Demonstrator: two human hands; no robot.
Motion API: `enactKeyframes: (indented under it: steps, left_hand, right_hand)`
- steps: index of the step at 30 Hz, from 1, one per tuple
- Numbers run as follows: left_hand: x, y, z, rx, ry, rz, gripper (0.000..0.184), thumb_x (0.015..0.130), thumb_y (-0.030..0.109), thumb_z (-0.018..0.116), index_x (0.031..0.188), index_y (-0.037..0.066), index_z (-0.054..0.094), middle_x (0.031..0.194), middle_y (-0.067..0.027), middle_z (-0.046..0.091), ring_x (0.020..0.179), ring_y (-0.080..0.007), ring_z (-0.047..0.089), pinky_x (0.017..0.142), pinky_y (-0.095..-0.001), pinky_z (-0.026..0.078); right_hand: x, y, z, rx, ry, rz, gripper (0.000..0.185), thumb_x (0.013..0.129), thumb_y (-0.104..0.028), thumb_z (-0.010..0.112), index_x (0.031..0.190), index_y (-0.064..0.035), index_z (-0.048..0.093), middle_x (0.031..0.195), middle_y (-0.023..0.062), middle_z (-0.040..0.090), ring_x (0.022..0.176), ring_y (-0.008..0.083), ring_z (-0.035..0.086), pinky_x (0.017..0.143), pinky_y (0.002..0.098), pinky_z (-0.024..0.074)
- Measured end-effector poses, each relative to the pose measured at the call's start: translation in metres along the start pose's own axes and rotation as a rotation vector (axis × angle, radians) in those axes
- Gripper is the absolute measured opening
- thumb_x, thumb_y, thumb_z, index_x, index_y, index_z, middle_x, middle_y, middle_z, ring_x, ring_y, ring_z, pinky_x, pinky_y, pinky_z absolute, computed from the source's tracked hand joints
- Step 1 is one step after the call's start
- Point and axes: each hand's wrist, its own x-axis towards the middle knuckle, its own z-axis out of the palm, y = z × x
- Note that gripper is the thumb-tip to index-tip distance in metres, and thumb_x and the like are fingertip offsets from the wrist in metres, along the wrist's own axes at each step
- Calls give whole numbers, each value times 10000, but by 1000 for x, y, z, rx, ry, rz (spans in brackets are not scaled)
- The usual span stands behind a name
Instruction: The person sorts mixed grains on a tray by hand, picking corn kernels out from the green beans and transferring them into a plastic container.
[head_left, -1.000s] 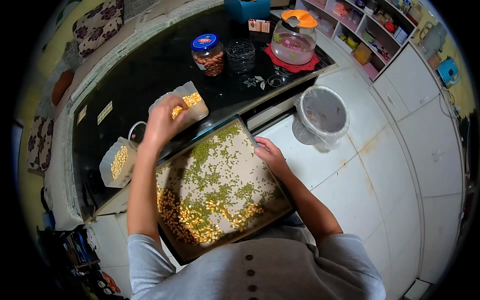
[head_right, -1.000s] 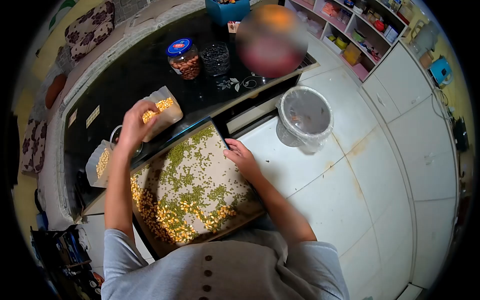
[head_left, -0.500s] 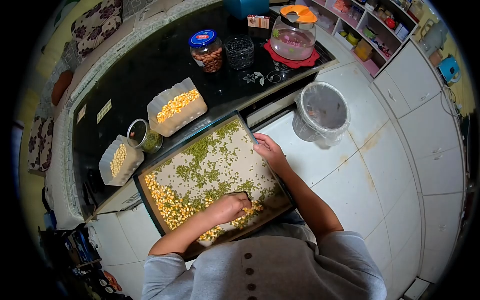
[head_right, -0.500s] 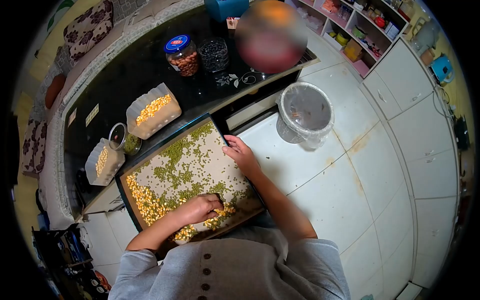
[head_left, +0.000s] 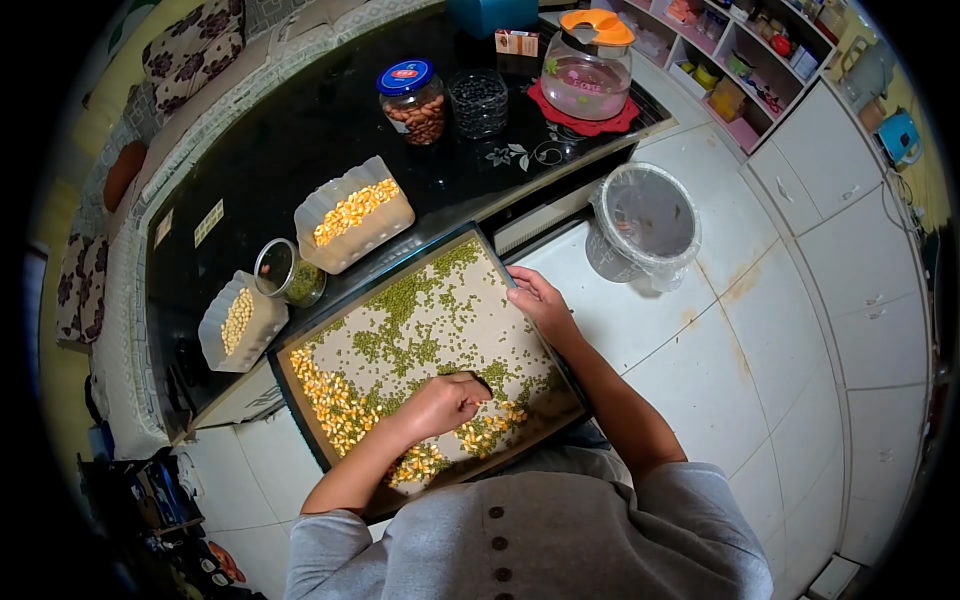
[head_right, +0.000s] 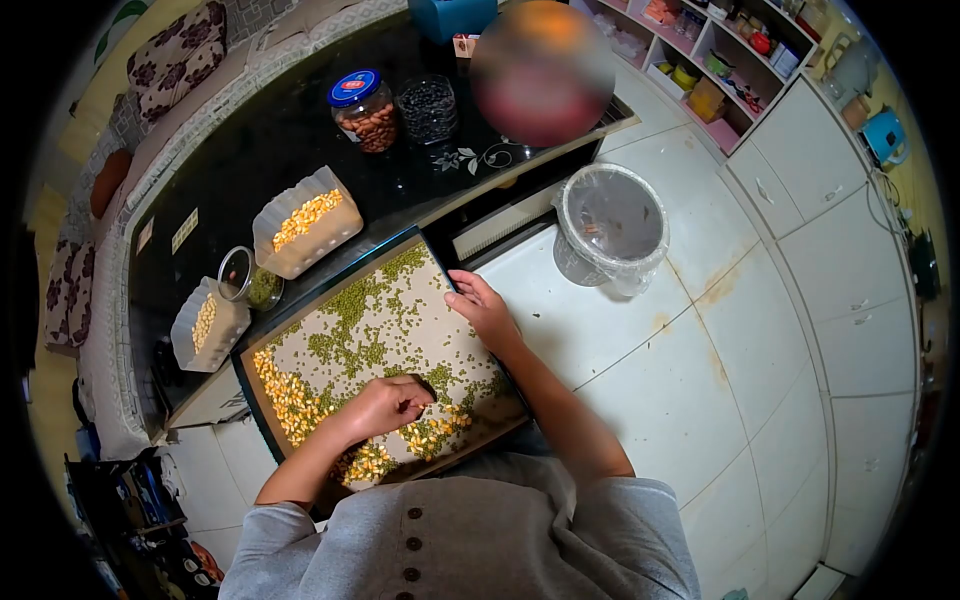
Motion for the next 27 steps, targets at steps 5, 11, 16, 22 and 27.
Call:
enactKeyframes:
  steps: [5,11,16,22,27]
  left_hand:
    - [1,-1,-1,-16,-30,1,121,743,22,620,864,32,623,810,-82,617,701,-197,617,631,-278,507]
    - [2,-8,-1,-161,-2,-104,108,763,68,640,867,42,631,752,-70,628,665,-141,608,594,-247,484]
    - [3,-1,-6,-124,39,-155,105,762,57,635,865,38,632,742,-67,629,650,-134,603,593,-249,485]
    - [4,-4,-4,-95,57,-56,116,753,48,635,869,46,631,746,-64,625,641,-152,603,600,-257,490]
    - [8,7,-1,6,-34,-91,103,748,81,645,847,57,626,765,-76,626,665,-197,616,615,-288,500]
  right_hand:
    - [0,2,-2,-35,14,2,433,837,-142,585,1210,21,438,1158,142,508,1078,177,476,926,287,369]
    - [0,1,-1,-98,-2,-22,395,866,-115,503,1225,18,407,1123,109,525,1012,137,511,881,269,401]
    - [-1,1,-1,-23,7,-1,446,837,-151,588,1219,19,433,1162,147,504,1088,185,469,929,289,366]
    - [-1,-1,0,-37,15,6,443,839,-154,586,1217,19,434,1162,146,504,1083,183,471,925,289,369]
    - [-1,-1,0,-37,15,-2,439,838,-150,585,1214,20,436,1156,142,509,1072,178,477,920,285,373]
